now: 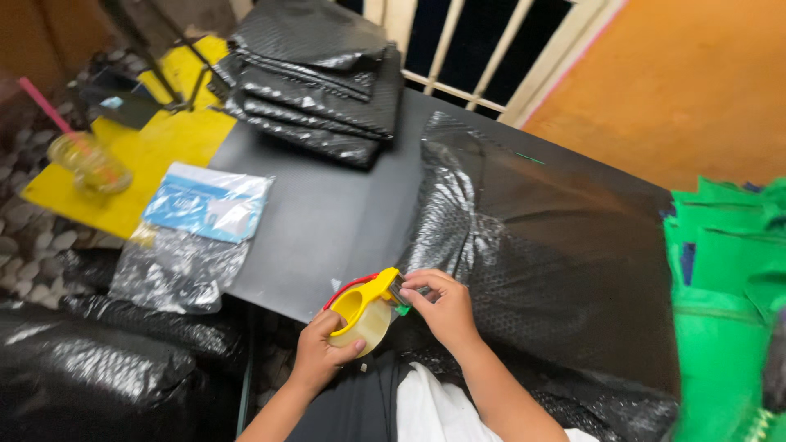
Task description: The person cleans a green bag with a duster and then places a packaged pillow inside a black bubble-wrap mailer before sealing it with tape.
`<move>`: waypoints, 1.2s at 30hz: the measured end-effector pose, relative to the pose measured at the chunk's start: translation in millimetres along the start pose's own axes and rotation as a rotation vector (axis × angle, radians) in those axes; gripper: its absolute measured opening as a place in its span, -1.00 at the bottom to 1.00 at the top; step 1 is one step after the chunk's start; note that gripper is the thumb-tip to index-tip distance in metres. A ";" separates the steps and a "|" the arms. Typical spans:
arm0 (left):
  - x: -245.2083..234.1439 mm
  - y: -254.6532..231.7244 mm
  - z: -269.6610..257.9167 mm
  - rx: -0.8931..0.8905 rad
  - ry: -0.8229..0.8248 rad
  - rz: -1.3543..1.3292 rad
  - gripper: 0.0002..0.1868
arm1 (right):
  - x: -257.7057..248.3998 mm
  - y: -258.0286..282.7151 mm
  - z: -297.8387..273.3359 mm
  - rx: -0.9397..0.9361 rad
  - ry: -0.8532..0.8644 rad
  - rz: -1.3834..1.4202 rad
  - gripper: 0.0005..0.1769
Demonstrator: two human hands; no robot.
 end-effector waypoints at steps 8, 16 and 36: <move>-20.4 17.9 -36.3 -0.180 -0.175 0.198 -0.36 | 64.4 -19.2 -8.0 -0.253 0.207 -0.196 -0.98; -45.6 23.5 -62.0 -0.884 -0.254 0.019 -0.58 | 113.8 -0.5 -27.6 -0.366 0.649 -0.140 -0.94; 1.7 117.6 -180.1 -0.764 -0.322 -0.009 -0.63 | 151.4 -54.2 15.1 0.169 1.121 -0.062 -0.76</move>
Point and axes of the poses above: each hand's wrist, its own z-axis towards the middle knuckle, its own x-axis out of the palm, y = z × x, the point moved 1 cm from there along z, towards the middle knuckle, and after that the axes turned 10 degrees about -x, right-handed, at the moved point
